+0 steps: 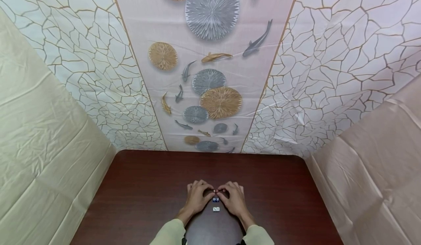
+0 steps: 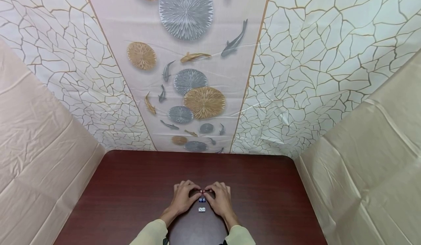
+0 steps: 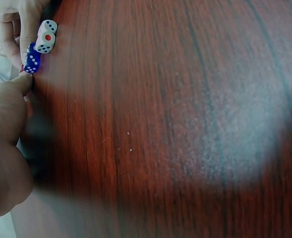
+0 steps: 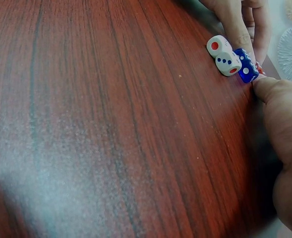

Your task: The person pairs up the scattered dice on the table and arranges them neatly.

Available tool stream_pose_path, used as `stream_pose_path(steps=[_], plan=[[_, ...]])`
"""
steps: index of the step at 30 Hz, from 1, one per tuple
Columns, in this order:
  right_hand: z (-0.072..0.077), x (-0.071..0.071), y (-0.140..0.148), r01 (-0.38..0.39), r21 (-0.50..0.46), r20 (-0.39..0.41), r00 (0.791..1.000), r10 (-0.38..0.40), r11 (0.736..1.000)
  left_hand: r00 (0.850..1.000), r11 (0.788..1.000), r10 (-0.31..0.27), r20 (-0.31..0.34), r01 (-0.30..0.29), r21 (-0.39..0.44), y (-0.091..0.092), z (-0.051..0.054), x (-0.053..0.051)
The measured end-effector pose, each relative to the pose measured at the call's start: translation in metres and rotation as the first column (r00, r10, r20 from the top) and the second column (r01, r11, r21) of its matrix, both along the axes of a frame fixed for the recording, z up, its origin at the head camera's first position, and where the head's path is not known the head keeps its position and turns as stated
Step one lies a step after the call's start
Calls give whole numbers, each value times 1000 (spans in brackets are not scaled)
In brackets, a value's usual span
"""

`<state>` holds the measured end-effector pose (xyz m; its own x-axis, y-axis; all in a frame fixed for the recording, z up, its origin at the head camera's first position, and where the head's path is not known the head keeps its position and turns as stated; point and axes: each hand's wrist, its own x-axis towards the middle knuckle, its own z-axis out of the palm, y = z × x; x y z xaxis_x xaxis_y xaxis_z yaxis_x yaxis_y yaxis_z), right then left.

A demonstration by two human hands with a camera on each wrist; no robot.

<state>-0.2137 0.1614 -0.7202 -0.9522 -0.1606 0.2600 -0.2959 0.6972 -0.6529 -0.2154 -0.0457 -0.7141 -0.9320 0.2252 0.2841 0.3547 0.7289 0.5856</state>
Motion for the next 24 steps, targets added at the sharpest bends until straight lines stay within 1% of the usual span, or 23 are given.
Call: stream_pose_path(steps=[2,4,9,15,17,19,22,24], plan=[[0,0,0,2,4,0,1000,-2,1000,1000,1000,-1,11,1,1,-1,1,0],[0,-1,0,2,16,-17,1000,-2,1000,1000,1000,1,20,-1,4,-2,0,0],[-1,-2,-1,-3,25,-78,997,5,1000,1000,1000,16,0,-16,3,-7,-3,0],[1,-1,0,-9,23,-36,999,10,1000,1000,1000,20,-19,-19,11,-13,-6,3],[2,0,1,-8,24,-42,999,9,1000,999,1000,15,-35,-15,13,-15,-6,5],[4,1,2,-6,16,-60,998,7,1000,997,1000,14,-74,-14,8,-17,-6,7],[5,4,4,-7,-14,-107,994,6,1000,991,1000,12,-132,-11,5,-20,-6,10],[7,6,6,-11,-43,-123,992,5,999,987,1000,9,-160,-8,7,-23,-6,13]])
